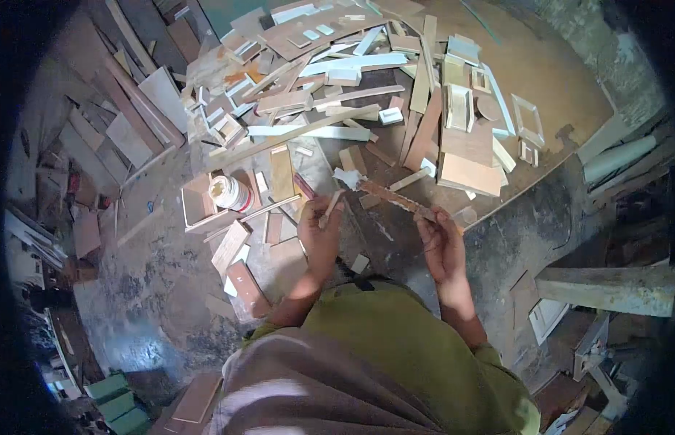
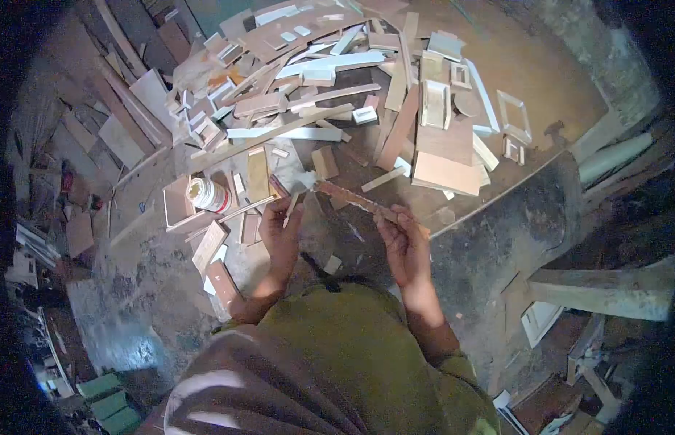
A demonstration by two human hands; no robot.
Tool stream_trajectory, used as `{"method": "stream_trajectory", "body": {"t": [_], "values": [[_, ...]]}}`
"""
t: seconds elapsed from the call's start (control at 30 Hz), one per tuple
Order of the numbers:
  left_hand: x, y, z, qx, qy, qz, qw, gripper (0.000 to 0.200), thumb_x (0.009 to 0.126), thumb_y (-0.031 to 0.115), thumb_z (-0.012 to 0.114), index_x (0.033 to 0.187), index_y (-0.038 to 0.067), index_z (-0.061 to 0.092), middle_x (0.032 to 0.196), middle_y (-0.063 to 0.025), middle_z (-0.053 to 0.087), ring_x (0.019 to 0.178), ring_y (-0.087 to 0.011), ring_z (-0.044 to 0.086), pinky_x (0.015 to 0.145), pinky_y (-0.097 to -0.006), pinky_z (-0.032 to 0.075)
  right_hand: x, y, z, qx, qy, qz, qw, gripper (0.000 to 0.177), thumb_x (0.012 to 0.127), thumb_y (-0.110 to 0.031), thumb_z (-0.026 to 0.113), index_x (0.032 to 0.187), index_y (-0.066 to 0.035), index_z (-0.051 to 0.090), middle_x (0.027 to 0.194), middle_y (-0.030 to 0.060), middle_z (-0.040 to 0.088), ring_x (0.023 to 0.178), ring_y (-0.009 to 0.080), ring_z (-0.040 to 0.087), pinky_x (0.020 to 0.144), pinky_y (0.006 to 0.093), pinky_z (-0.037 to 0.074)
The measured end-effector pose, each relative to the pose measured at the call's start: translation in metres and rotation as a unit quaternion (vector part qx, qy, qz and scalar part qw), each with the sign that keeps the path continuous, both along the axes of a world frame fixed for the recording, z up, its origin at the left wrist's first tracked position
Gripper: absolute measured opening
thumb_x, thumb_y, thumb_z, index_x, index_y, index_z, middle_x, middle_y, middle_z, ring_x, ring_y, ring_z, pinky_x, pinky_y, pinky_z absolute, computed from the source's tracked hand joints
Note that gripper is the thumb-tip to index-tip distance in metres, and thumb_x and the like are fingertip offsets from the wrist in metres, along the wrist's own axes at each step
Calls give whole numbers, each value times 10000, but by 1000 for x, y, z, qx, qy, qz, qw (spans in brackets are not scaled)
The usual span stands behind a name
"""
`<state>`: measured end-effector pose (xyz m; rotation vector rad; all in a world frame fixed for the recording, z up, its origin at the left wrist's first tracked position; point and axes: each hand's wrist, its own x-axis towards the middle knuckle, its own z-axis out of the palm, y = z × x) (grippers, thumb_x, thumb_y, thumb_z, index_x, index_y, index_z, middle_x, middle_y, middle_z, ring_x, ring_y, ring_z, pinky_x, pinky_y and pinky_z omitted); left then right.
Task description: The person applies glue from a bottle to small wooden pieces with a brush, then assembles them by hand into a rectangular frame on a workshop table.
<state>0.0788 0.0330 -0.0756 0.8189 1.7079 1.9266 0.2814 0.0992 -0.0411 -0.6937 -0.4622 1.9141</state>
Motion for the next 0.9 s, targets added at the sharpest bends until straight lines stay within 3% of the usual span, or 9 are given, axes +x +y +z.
{"method": "stream_trajectory", "body": {"t": [0.13,0.33,0.43,0.53,0.9], "values": [[-10,2,-7,-4,58,35,998,167,763,37,673,892,10,570,901,-75,598,820,-132,567,751,-260,445,0,2,-7,-17,11,-7,1000,208,853,-52,508,1021,70,518,974,166,591,914,298,611,836,346,513],[-20,2,-7,-11,169,55,984,168,741,28,684,871,14,579,892,-81,605,809,-136,553,750,-263,434,-6,-8,8,65,-36,22,997,215,815,0,502,1015,74,532,1023,149,575,970,299,581,894,367,480],[-20,3,-3,-35,107,55,992,164,738,18,685,863,16,578,878,-71,602,803,-130,543,739,-251,427,-8,-11,3,110,-73,16,991,241,809,-66,540,1011,66,542,1094,187,542,1011,285,560,902,350,470],[-25,5,-10,9,99,54,994,161,742,17,684,862,18,576,867,-53,594,787,-114,532,724,-240,423,-7,-11,3,152,-76,25,985,222,781,-66,569,969,53,574,1124,181,524,1032,277,545,910,356,462],[-33,9,-19,29,47,56,997,158,751,1,678,850,11,554,877,-49,579,835,-101,524,751,-230,424,-9,-13,9,243,-158,47,956,193,722,0,567,902,38,625,1094,173,553,1034,249,527,888,361,430]]}}
